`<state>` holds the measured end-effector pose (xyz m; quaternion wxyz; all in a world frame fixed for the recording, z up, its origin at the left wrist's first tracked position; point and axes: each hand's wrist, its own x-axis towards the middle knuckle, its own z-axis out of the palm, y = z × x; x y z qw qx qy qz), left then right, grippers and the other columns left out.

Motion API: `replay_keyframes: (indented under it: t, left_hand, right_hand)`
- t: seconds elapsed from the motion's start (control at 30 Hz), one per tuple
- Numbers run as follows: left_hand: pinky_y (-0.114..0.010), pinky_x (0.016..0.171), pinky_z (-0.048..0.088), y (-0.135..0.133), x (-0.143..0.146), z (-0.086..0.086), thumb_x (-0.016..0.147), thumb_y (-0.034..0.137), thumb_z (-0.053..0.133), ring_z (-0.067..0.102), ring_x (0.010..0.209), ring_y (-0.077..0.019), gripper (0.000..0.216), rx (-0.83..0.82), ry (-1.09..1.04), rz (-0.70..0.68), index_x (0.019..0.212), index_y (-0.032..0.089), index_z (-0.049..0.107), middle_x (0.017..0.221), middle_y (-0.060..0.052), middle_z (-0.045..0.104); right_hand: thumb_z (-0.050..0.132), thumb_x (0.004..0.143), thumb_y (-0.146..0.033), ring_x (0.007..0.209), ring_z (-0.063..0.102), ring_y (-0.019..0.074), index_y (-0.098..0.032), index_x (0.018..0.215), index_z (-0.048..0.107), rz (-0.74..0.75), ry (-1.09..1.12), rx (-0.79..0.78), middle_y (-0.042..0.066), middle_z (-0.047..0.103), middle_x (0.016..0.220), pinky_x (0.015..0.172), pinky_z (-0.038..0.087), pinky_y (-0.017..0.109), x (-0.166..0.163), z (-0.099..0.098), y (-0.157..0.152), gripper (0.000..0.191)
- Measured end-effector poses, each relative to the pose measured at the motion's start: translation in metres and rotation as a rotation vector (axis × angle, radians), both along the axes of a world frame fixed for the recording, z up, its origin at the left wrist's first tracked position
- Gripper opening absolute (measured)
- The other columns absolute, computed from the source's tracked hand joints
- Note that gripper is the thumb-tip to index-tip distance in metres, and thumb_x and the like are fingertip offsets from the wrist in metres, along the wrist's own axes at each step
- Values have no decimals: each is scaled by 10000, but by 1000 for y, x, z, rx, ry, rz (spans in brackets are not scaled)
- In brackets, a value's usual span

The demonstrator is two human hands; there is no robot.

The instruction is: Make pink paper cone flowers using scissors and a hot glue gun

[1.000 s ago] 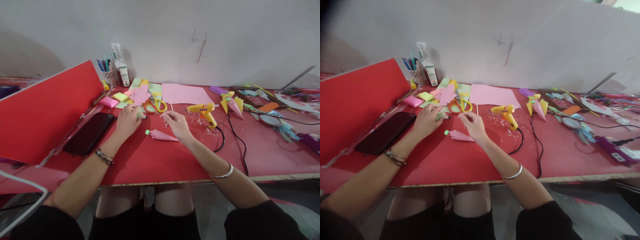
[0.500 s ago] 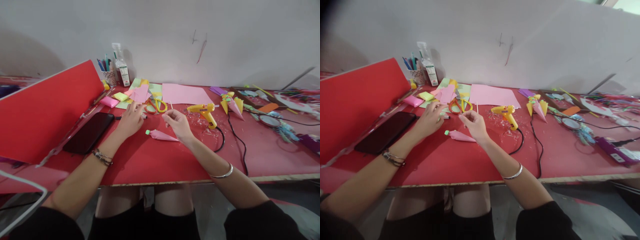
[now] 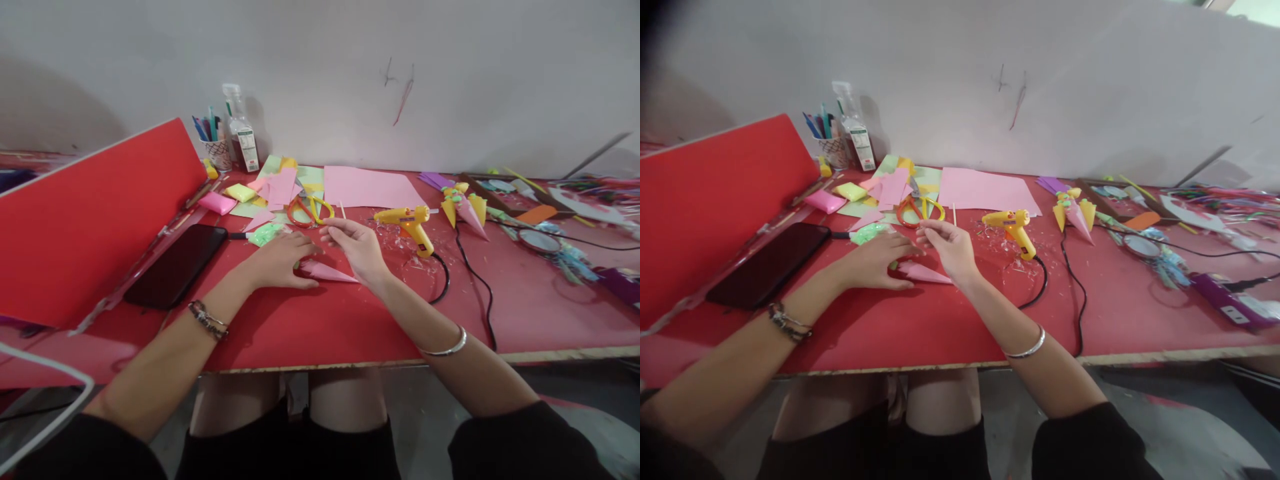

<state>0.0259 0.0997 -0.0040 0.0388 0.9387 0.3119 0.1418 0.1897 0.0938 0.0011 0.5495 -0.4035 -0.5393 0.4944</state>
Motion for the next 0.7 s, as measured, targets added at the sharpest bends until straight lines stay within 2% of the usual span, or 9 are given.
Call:
replay_keyframes:
  t: [0.13, 0.3, 0.53, 0.7]
  left_hand:
    - [-315, 730, 412, 0, 0, 1, 684, 356, 575, 556, 865, -218, 370, -59, 36, 2, 998, 160, 568, 933, -82, 604]
    - [-269, 679, 417, -1, 0, 4, 704, 256, 536, 575, 766, -174, 279, -100, -6, 25, 966, 170, 580, 823, -46, 628]
    - [-232, 598, 422, 0, -1, 6, 664, 310, 559, 542, 652, -127, 227, -299, -276, 92, 829, 156, 585, 750, -13, 628]
    - [-251, 610, 435, -1, -1, 9, 659, 349, 556, 540, 693, -136, 258, -354, -475, 143, 822, 152, 582, 793, -25, 626]
  right_hand:
    - [552, 687, -194, 620, 574, 71, -182, 782, 622, 1, 25, 1, -22, 623, 683, 653, 479, 247, 0, 0, 0, 118]
    - [526, 683, -174, 532, 485, 55, -195, 739, 616, -66, -77, 106, -51, 558, 589, 557, 442, 213, 0, 0, 1, 108]
    - [509, 705, -233, 567, 517, 67, -186, 770, 629, -34, -180, 88, -21, 586, 651, 592, 460, 229, 2, -2, 3, 144]
    - [495, 720, -216, 580, 530, 67, -184, 768, 634, -14, -155, 46, -23, 581, 648, 622, 469, 228, 1, -2, 3, 150]
